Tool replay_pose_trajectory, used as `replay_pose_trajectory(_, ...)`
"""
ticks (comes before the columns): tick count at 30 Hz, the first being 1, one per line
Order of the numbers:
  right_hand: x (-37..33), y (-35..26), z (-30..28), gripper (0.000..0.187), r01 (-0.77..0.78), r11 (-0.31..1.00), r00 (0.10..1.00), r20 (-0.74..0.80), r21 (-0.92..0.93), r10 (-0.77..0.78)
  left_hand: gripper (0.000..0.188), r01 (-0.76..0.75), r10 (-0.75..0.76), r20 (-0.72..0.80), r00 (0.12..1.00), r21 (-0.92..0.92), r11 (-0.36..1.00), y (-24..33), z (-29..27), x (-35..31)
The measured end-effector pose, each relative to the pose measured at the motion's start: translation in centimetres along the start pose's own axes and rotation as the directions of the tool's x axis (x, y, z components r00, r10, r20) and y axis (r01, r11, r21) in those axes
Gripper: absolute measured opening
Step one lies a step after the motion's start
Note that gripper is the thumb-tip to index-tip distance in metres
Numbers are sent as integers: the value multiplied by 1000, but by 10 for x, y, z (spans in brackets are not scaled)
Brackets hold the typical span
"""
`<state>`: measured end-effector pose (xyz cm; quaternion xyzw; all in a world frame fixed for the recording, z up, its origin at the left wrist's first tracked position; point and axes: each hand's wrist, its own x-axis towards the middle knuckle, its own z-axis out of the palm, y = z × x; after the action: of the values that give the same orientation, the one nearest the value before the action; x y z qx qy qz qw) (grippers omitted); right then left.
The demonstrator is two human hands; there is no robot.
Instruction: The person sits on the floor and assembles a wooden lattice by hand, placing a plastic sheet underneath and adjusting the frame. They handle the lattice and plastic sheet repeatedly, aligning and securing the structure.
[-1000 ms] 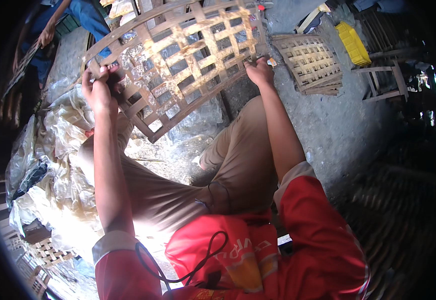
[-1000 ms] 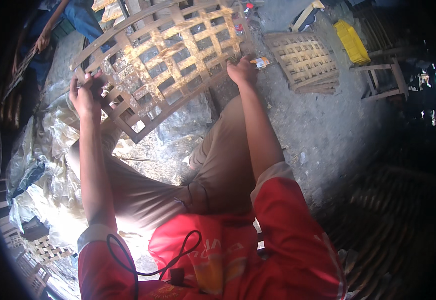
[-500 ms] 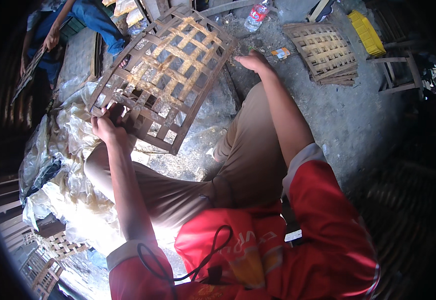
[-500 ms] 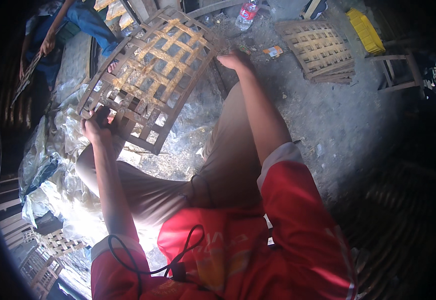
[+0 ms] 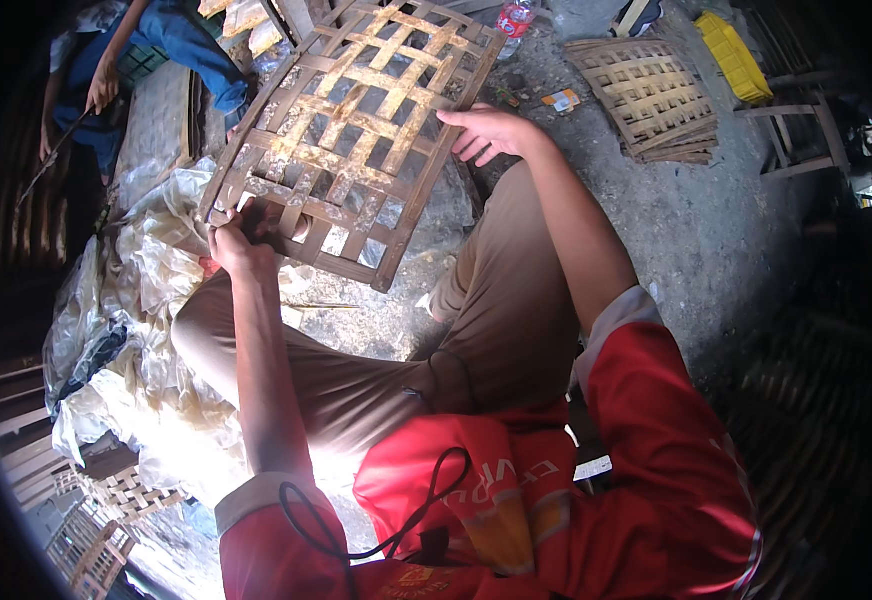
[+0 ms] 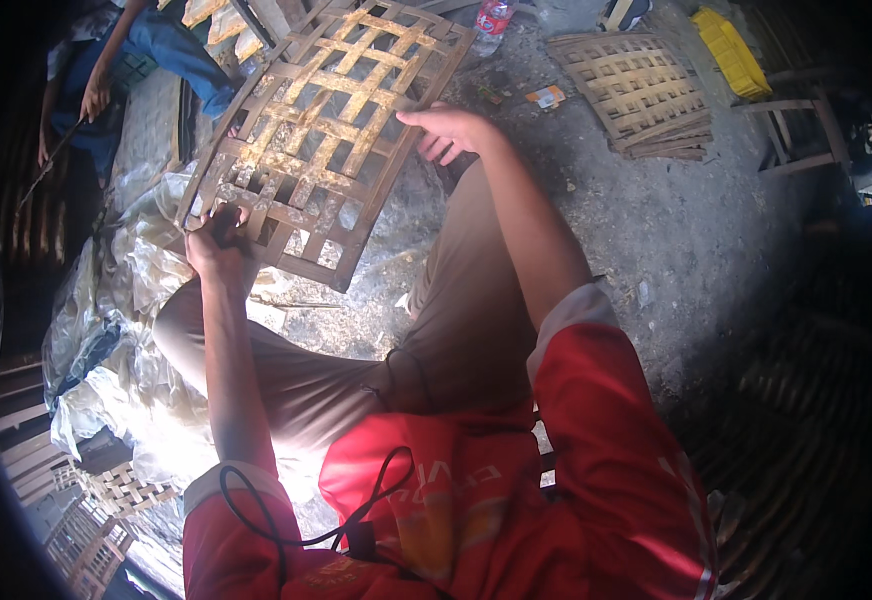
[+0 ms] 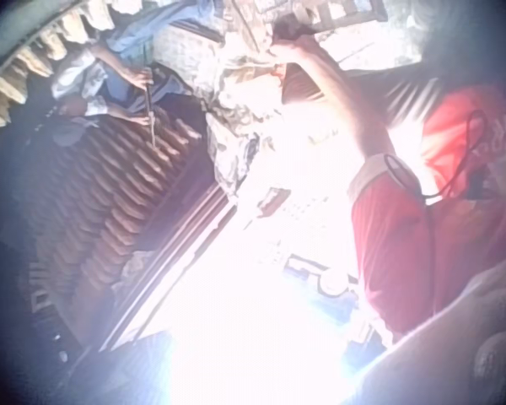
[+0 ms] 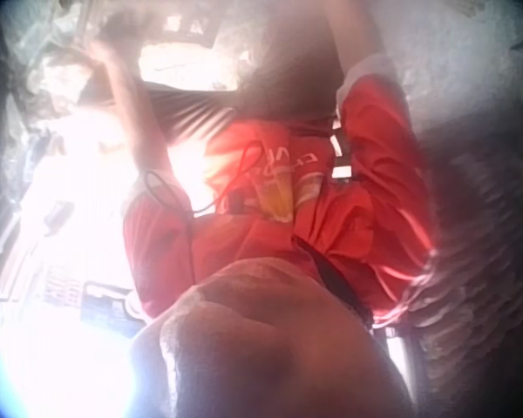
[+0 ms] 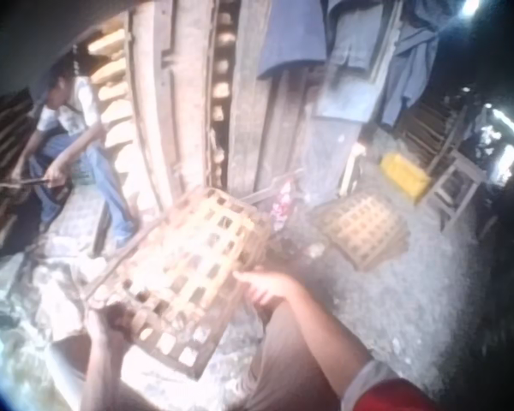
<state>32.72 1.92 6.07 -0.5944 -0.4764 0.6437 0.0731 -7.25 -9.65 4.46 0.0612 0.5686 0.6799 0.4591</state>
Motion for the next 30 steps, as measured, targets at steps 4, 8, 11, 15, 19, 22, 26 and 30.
replay_pose_trajectory(4,-8,5,-5,77,34,976,999,-16,215,-32,15,-102,102,-56,993,5,995,12,33,-30)
replay_pose_trajectory(8,-26,4,2,66,-9,992,994,-108,127,23,15,-157,157,15,988,0,988,33,48,-56)
replay_pose_trajectory(11,-38,10,6,62,95,959,993,-96,267,-72,17,-210,210,4,978,53,976,50,63,-74)
replay_pose_trajectory(15,-38,24,26,58,167,715,986,-131,679,-105,22,-391,370,145,918,164,906,59,62,-68)
replay_pose_trajectory(19,-45,21,57,58,215,619,962,-275,756,2,25,-491,437,280,855,161,856,78,91,-83)
replay_pose_trajectory(22,-41,30,57,62,183,618,960,-274,765,54,21,-579,487,418,767,123,806,86,111,-82)
replay_pose_trajectory(26,-29,53,68,67,186,939,186,-927,-291,-324,15,-650,520,539,663,70,757,88,136,-93)
replay_pose_trajectory(30,-59,-8,87,52,502,650,3,-750,-571,-662,16,-684,533,591,605,42,729,84,152,-74)
